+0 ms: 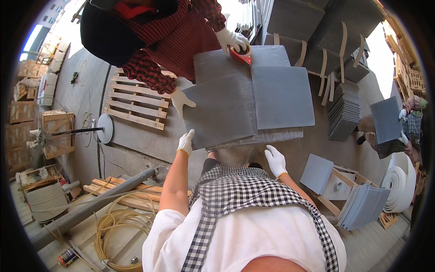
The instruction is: The person stacks gray rectangular panels on a wooden pallet while wearing white gloves. They repeatedly pick up panels, align them, and place them in a growing stack, occasionally adjusting the pile to maintain alignment.
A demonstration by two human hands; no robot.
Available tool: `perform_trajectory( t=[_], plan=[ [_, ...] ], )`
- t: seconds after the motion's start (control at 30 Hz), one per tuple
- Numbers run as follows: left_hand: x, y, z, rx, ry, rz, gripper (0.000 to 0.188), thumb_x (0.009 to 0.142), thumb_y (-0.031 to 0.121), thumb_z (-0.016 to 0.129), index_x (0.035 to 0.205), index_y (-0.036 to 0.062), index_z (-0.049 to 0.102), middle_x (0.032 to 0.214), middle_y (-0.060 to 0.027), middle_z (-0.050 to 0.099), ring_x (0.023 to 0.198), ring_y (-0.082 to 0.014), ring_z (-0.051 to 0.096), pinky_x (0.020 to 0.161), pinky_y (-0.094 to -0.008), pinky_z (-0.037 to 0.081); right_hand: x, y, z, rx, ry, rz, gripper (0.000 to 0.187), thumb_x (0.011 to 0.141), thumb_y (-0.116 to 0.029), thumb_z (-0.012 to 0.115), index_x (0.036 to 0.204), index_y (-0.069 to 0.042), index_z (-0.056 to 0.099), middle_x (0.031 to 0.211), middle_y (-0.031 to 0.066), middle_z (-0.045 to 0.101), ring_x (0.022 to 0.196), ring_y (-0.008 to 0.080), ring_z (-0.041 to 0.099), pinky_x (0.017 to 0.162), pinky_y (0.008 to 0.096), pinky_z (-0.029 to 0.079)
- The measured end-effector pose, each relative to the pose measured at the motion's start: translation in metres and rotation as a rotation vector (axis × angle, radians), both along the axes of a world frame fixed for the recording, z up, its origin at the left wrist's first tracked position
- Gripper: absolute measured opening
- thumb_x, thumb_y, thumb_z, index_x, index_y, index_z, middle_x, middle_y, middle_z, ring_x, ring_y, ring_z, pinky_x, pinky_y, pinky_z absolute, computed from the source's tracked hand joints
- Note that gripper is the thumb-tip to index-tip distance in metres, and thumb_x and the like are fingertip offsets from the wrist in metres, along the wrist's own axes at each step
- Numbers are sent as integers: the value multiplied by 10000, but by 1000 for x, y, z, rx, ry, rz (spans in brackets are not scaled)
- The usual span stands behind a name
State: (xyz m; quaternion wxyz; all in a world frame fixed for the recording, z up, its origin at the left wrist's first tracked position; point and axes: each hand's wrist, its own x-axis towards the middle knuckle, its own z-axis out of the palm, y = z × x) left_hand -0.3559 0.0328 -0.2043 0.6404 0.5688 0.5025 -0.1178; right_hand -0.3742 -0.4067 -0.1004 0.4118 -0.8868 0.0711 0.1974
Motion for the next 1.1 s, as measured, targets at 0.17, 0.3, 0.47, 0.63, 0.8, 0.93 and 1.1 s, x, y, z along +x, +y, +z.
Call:
perform_trajectory(
  t=[0.17,0.3,0.47,0.63,0.8,0.93,1.1],
  plan=[
    [20,-17,-2,-129,-72,151,343,958,290,686,1169,21,657,1065,-96,682,893,-256,646,799,-406,526,36,82,-36,-52,146,-262,686,930,-388,621,1454,10,426,1064,190,689,977,336,662,870,421,512],
    [26,-10,11,-110,-91,76,354,965,302,680,1141,-3,661,1043,-73,661,924,-203,585,824,-371,479,56,140,-31,409,313,-793,771,907,-270,688,1490,67,313,811,91,605,653,179,576,599,338,490],
    [37,9,21,-147,-125,49,292,953,266,689,1083,8,655,952,-48,632,847,-169,569,767,-353,484,55,163,-37,567,242,-958,846,896,-205,719,1529,79,234,789,53,563,612,114,514,527,275,440],
    [70,36,12,-97,-146,-72,308,953,280,687,1091,8,646,942,-39,612,832,-159,555,760,-344,478,55,175,-62,556,178,-877,845,912,-242,713,1525,91,237,922,73,598,723,151,592,613,306,536],
    [78,53,-2,-103,-158,-137,343,935,308,710,1078,1,660,894,-21,601,763,-145,518,714,-342,464,67,168,-54,-115,217,-416,794,891,-410,663,1461,64,379,1138,213,695,1026,373,675,893,438,524],
    [85,54,-1,-42,-82,-181,404,925,333,718,1127,-10,650,939,-47,635,826,-168,568,738,-344,478,77,157,-35,-241,281,-294,733,884,-450,635,1422,15,459,1232,241,667,1174,408,621,991,473,488],
    [78,82,-10,269,-53,-321,524,889,365,714,1194,-50,616,1066,-138,676,948,-244,625,886,-390,502,72,138,-2,-173,251,-214,674,887,-452,613,1391,-14,515,1250,259,652,1201,398,609,996,467,489]
  ],
)
